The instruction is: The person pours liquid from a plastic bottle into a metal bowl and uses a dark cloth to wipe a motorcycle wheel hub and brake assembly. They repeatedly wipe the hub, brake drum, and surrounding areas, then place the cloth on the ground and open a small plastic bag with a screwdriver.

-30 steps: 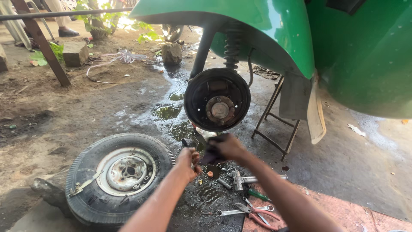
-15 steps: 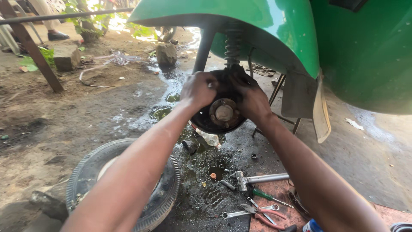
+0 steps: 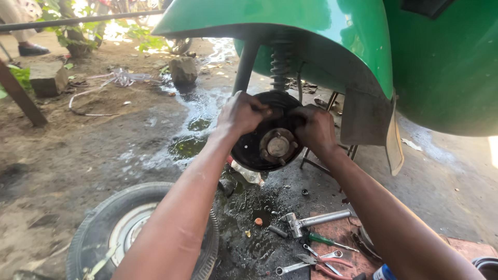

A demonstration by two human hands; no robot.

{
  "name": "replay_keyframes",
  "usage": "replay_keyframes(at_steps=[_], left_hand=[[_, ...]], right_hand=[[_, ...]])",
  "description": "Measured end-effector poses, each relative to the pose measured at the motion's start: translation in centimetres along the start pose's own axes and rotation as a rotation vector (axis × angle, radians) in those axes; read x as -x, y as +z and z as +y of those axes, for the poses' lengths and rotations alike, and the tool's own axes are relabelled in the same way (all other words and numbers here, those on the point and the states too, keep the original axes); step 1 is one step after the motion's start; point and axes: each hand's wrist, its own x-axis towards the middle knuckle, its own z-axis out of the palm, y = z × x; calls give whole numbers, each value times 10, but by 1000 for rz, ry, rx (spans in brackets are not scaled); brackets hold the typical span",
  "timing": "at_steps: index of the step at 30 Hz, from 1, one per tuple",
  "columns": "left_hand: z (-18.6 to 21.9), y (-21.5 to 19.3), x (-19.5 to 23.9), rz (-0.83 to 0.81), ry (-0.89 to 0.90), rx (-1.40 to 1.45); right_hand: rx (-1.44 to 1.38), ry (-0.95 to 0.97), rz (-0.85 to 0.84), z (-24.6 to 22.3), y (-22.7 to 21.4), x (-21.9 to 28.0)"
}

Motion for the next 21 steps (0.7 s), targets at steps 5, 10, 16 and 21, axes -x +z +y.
replay_keyframes(at_steps=[5,10,16,21], left_hand=[[-1,-8,-10,-36,36,10],[-9,-2,-23,-41,-2,55],[-23,-1,-5,115,109,205],[-49,-19,14,302,-143,411]], right_hand=[[-192,167,188,-12,15,-12],[-81,-53,171,4,26,0],[-51,156,-93,11,25,62],[-50,287,-330,-2,2,76]])
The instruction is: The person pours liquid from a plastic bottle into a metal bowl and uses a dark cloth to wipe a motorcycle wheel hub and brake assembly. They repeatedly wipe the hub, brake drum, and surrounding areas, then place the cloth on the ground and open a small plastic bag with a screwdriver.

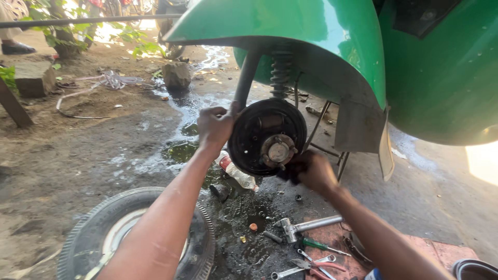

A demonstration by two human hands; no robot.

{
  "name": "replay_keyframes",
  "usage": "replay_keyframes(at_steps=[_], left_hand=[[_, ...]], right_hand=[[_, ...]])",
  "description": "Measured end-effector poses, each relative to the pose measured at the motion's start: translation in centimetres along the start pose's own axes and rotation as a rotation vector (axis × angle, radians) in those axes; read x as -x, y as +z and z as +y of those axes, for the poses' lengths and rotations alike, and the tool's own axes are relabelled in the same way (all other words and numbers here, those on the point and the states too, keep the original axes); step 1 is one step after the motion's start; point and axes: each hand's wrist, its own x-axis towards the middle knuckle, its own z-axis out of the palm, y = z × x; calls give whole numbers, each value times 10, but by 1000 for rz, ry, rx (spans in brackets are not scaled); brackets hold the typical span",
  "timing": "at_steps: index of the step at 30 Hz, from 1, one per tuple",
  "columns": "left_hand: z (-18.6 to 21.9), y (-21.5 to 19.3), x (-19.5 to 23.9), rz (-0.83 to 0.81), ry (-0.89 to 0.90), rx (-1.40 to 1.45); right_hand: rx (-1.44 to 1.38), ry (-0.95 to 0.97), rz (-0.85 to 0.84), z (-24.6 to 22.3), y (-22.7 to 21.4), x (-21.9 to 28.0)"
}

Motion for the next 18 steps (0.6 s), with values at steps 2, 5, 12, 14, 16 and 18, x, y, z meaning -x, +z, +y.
replay_keyframes(at_steps=[2,5,12,14,16,18], left_hand=[[-5,-13,-2,56,-8,25],[-11,-20,-4,94,-60,70],[-5,-9,-4,84,8,207],[-5,-7,-1,77,31,212],[-5,-4,3,65,16,216],[-2,-4,5,53,-28,213]], right_hand=[[101,-41,99,-12,-28,-17],[-186,-138,386,-47,-60,-52],[454,-259,-97,-151,-30,-82],[659,-231,-136,-167,-23,-84],[854,-243,-172,-177,-17,-86],[898,-235,-97,-187,-9,-90]])
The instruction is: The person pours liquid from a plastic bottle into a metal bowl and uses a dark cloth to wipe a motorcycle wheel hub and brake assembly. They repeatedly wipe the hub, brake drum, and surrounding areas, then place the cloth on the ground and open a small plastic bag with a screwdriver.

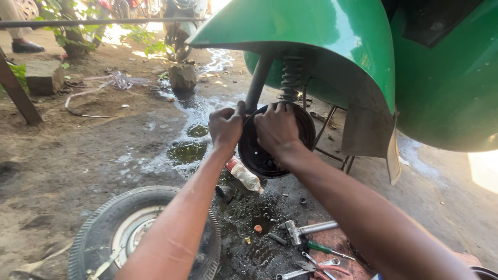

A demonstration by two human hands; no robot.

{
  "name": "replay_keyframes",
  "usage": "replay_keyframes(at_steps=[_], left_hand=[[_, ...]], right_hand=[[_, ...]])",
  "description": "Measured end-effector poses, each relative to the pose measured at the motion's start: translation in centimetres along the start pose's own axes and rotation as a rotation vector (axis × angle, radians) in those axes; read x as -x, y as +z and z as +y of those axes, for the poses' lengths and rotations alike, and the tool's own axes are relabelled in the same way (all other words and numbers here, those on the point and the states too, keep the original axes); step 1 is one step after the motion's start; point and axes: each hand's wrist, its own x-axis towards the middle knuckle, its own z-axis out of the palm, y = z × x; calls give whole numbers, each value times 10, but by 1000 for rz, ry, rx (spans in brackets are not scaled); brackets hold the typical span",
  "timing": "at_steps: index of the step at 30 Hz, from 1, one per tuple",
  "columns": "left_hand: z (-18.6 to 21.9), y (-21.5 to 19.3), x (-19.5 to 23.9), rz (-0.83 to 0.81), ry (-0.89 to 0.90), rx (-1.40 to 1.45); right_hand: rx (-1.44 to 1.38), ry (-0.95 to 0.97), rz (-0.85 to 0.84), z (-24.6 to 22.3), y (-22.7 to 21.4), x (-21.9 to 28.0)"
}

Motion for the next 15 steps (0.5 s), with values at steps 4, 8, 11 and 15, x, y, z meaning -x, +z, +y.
replay_keyframes(at_steps=[4,8,11,15], left_hand=[[-2,-7,3,59,78,30],[0,-16,7,57,66,-27],[2,-21,9,41,8,-1],[-6,-21,7,40,-44,85]], right_hand=[[-64,-15,66,-7,10,-5],[148,-294,109,-11,23,14],[26,-254,64,-18,24,23],[-271,129,93,-44,27,15]])
